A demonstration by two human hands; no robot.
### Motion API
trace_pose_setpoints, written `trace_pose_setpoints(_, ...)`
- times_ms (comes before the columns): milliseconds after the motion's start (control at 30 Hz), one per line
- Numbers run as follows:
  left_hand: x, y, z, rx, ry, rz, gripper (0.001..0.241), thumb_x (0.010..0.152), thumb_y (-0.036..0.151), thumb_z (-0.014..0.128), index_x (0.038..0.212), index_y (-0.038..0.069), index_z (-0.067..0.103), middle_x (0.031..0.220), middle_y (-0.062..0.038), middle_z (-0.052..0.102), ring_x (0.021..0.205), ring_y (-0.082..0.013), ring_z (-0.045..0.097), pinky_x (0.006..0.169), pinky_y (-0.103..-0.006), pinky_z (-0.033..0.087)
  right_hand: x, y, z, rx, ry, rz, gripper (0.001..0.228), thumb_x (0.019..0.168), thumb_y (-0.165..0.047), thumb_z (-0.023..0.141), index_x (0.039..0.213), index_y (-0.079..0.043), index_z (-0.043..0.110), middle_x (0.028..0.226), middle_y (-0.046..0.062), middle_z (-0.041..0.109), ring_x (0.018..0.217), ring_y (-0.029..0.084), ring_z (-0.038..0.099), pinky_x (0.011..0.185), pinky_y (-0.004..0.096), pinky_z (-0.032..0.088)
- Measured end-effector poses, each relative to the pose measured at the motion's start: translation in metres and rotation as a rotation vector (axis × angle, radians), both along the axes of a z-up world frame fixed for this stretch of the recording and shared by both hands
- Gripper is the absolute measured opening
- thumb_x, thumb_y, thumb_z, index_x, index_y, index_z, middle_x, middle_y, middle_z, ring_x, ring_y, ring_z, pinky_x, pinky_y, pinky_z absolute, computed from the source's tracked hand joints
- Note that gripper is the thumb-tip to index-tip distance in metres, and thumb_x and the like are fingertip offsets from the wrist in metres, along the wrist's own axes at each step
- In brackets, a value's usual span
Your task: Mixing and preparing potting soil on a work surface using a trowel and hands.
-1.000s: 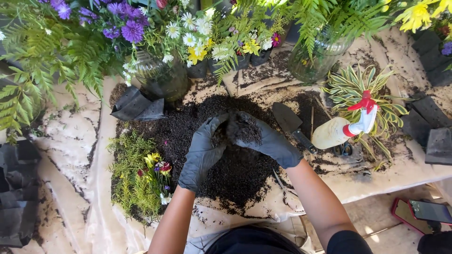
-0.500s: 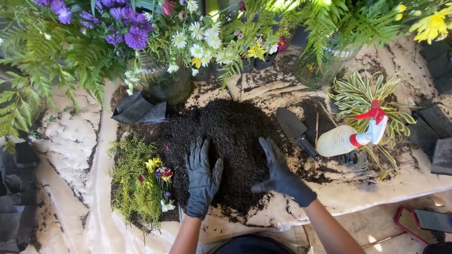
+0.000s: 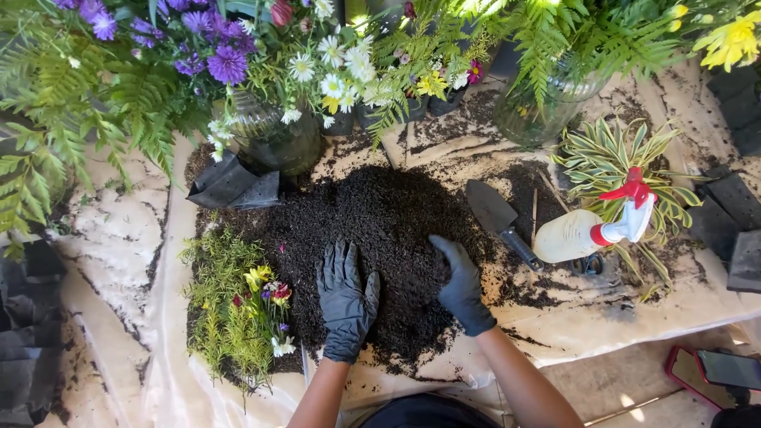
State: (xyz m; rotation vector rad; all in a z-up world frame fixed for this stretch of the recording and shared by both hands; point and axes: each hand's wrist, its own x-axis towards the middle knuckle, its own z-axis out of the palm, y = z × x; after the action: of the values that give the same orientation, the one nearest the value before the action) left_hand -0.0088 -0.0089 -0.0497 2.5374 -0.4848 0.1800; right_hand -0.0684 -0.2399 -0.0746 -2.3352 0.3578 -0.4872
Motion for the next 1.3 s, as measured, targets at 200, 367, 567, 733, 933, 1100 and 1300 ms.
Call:
trace_pose_setpoints(200, 0.003, 0.005, -0.002, 0.001, -0.052, -0.070, 0.081, 0.095, 0.060, 0.051, 0.163, 0.021, 0.032, 0.169, -0.012, 0.027, 0.156, -0.0367, 0.022, 0.125, -0.0552, 0.015, 0.042, -0.037, 0.003, 1.895, -0.048, 0.047, 0.047, 0.105, -0.032, 0.056, 0.150, -0.023, 0.049, 0.140, 0.015, 0.060, 0.127, 0.036, 0.057, 0.113, 0.048, 0.041)
trace_pose_setpoints(367, 0.005, 0.009, -0.008, 0.152, -0.087, -0.128, 0.140, 0.056, 0.088, 0.064, 0.168, 0.019, 0.015, 0.173, -0.015, 0.016, 0.158, -0.0376, 0.012, 0.128, -0.0527, 0.003, 0.043, 0.020, 0.202, 1.209, 0.201, 0.426, 0.053, 0.102, -0.029, 0.058, 0.148, -0.003, 0.049, 0.151, 0.028, 0.046, 0.142, 0.046, 0.045, 0.118, 0.057, 0.037)
trace_pose_setpoints(567, -0.012, 0.001, 0.062, 0.165, -0.092, -0.051, 0.106, 0.085, 0.060, 0.061, 0.156, -0.012, 0.031, 0.161, -0.038, 0.030, 0.149, -0.0546, 0.023, 0.129, -0.0540, 0.010, 0.106, 0.046, 0.182, 0.382, 0.316, 0.292, 0.037, 0.099, -0.029, 0.064, 0.135, -0.022, 0.063, 0.141, 0.008, 0.047, 0.136, 0.032, 0.045, 0.116, 0.051, 0.034)
trace_pose_setpoints(733, -0.018, -0.027, 0.054, 0.381, -0.167, 0.287, 0.105, 0.090, 0.064, 0.051, 0.166, -0.001, 0.018, 0.171, -0.015, 0.021, 0.157, -0.0289, 0.014, 0.133, -0.0350, 0.006, 0.124, 0.061, 0.136, -0.249, 0.488, 0.245, 0.040, 0.103, -0.046, 0.044, 0.141, -0.042, 0.055, 0.163, -0.005, 0.037, 0.155, 0.030, 0.024, 0.124, 0.063, 0.012)
trace_pose_setpoints(933, -0.017, -0.020, 0.072, 0.387, -0.147, 0.215, 0.092, 0.092, 0.060, 0.053, 0.161, 0.003, 0.032, 0.158, -0.018, 0.042, 0.147, -0.0294, 0.037, 0.128, -0.0356, 0.020, 0.099, 0.040, 0.087, -0.245, 0.440, 0.284, 0.050, 0.089, -0.061, 0.059, 0.135, -0.041, 0.053, 0.141, -0.002, 0.052, 0.132, 0.037, 0.052, 0.102, 0.059, 0.047)
trace_pose_setpoints(1100, -0.019, -0.008, 0.073, 0.082, -0.116, 0.095, 0.059, 0.109, 0.042, 0.029, 0.164, 0.020, 0.028, 0.171, -0.005, 0.028, 0.155, -0.0221, 0.029, 0.129, -0.0411, 0.013, 0.088, 0.014, 0.082, 0.139, 0.308, 0.120, 0.058, 0.075, -0.019, 0.081, 0.127, -0.036, 0.061, 0.123, 0.006, 0.061, 0.116, 0.035, 0.065, 0.096, 0.046, 0.056)
trace_pose_setpoints(1300, -0.001, 0.004, 0.003, 0.149, -0.151, -0.040, 0.165, 0.033, 0.106, 0.046, 0.165, 0.012, 0.017, 0.173, -0.012, 0.018, 0.159, -0.0299, 0.017, 0.131, -0.0445, 0.004, 0.069, 0.043, 0.252, 0.236, 0.250, 0.262, 0.042, 0.090, 0.003, 0.060, 0.131, -0.005, 0.055, 0.127, 0.027, 0.060, 0.124, 0.037, 0.063, 0.105, 0.033, 0.051)
